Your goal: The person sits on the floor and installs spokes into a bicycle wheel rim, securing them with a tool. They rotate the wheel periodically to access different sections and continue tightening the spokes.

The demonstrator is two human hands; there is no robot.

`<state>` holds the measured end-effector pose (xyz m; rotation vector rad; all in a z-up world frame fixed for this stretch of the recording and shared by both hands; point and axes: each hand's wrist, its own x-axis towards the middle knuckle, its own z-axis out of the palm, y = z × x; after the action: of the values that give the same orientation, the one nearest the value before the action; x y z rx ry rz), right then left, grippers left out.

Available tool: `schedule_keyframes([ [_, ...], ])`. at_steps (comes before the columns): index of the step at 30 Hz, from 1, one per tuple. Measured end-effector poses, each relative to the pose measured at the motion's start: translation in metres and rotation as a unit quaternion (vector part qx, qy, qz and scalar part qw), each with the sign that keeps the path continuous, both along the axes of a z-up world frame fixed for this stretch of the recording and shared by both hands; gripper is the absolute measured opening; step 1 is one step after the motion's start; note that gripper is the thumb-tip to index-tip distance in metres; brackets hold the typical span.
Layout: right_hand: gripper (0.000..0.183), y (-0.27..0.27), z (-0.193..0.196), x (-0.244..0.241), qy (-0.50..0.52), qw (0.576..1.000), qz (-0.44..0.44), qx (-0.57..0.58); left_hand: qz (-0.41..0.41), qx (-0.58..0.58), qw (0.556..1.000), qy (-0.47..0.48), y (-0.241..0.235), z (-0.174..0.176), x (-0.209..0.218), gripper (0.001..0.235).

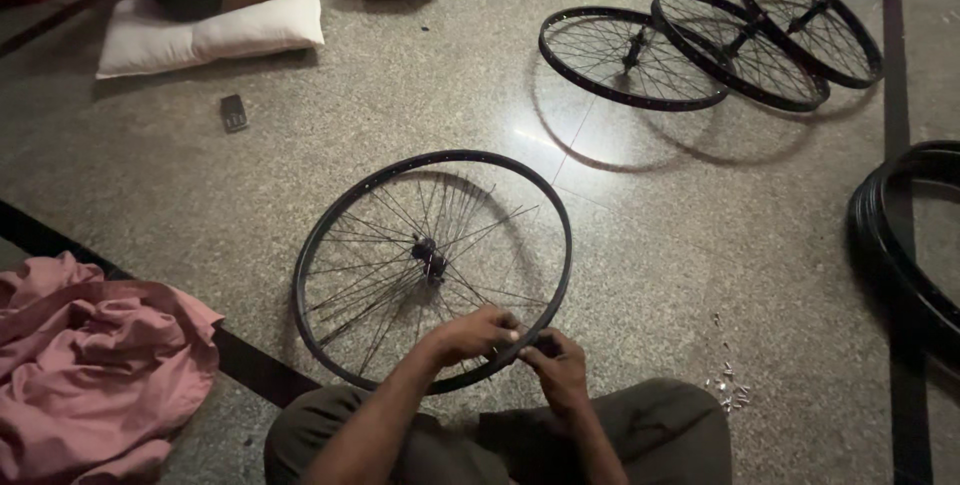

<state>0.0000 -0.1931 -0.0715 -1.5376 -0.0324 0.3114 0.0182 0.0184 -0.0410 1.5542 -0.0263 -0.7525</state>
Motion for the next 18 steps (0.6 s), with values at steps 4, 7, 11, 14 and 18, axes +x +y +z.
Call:
schedule_keyframes([
  [4,0.016,-0.001,0.002,0.003,-0.013,0.998,0.054,0.024,-0.018,0.277,0.924,-0.263,-0.007,-0.019,0.002,0.036],
  [7,0.015,-0.003,0.0,0.002,0.033,0.996,0.057,0.066,-0.029,0.187,0.971,-0.144,-0.006,-0.025,0.001,0.042],
  [11,0.017,-0.001,0.007,0.004,0.041,0.995,0.044,0.081,-0.027,0.176,0.972,-0.154,-0.002,-0.013,0.002,0.042],
  [14,0.019,0.0,0.015,0.002,0.055,0.994,0.051,0.083,-0.023,0.263,0.946,-0.19,-0.001,-0.007,0.0,0.046],
  [18,0.019,-0.004,0.02,-0.003,0.052,0.997,0.041,0.047,-0.011,0.03,0.998,-0.05,-0.003,-0.012,-0.001,0.035],
])
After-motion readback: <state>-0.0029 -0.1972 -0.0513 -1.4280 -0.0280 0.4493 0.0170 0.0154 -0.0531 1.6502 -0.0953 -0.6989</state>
